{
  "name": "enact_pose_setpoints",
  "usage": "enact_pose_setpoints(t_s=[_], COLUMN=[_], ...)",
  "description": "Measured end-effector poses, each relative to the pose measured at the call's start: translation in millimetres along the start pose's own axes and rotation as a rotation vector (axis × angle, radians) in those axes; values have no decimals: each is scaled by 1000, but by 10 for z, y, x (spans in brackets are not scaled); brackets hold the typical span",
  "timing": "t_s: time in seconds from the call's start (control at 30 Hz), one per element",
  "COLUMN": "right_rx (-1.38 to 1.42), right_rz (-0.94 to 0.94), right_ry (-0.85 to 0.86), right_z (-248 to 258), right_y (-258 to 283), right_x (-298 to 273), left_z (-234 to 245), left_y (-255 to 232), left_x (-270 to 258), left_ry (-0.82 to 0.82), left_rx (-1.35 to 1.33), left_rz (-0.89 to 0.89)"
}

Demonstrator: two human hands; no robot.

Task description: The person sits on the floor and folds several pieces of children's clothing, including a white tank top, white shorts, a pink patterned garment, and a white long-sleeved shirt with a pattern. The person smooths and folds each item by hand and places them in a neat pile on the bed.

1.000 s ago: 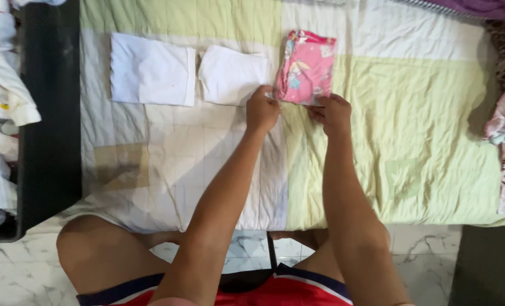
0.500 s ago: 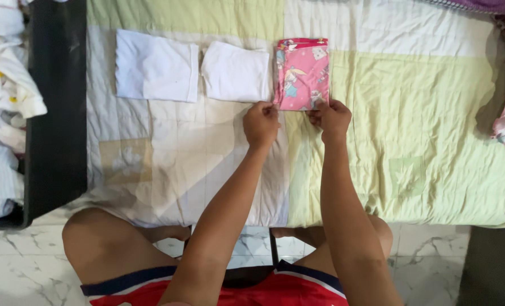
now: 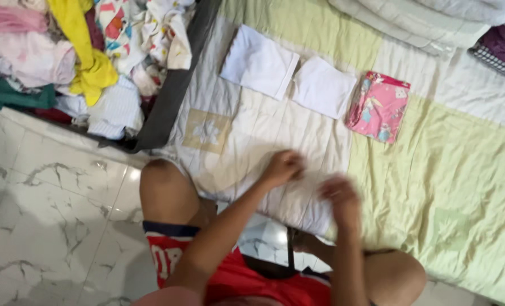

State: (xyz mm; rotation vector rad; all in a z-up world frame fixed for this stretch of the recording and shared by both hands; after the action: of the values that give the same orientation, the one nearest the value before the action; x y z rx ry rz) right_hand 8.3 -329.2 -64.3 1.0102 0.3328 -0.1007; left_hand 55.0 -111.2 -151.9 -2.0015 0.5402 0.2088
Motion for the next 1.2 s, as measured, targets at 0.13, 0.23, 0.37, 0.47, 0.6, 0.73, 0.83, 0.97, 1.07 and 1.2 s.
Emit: enact_pose_setpoints(t_s=[0.13,0.23,0.37,0.47,0.6,0.73,0.83,0.97,1.07,1.2], right_rx=[691,544,709,630,599,601,610,762,1072,1283], right_rz=[-555,-441,-343,-296,-257,-274,-299,-312,-338,-177], right_ry=[108,172,114,207,52,81,102,122,246,474], right_z=[-1086,-1037,-885,-1091,-1143,-1156,-1127,-1141,-1164,-1051], right_y=[78,407,704,833,857,730,710,938,1437,2023], right_x=[-710,-536,-137,-161,-266,-257,-161,-356,-238,-290], left_z=[528,539,347,524,910,1256,1345,836,-212,-1304], left_y=[80,-34,-1030,-1929,-3396,-4028,-4311,-4115,-3440,-2143], left_x=[-618,-679,-699,-944,-1493,-1644,-1473,-1403,-1504,-2018], left_ry=[29,-28,-187,-474,-788,-1095,-1005,-826,-396,110], left_rx=[-103,-138,537,595,870,1404,1274,823,860,773], left_rz=[164,178,-384,-430,-877,-834,-923,-891,-891,-722])
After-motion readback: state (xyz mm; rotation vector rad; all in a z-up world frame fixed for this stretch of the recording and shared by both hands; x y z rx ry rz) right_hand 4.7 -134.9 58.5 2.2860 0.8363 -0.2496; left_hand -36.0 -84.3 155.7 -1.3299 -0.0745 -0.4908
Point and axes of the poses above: each hand's wrist, its own x-axis towards the middle knuckle, its own z-axis out of the back of the hand, y = z × x, the point moved 7 cm from there along x, towards the middle knuckle, and after that the axes turned 5 degrees about y, right-handed, at the moved point
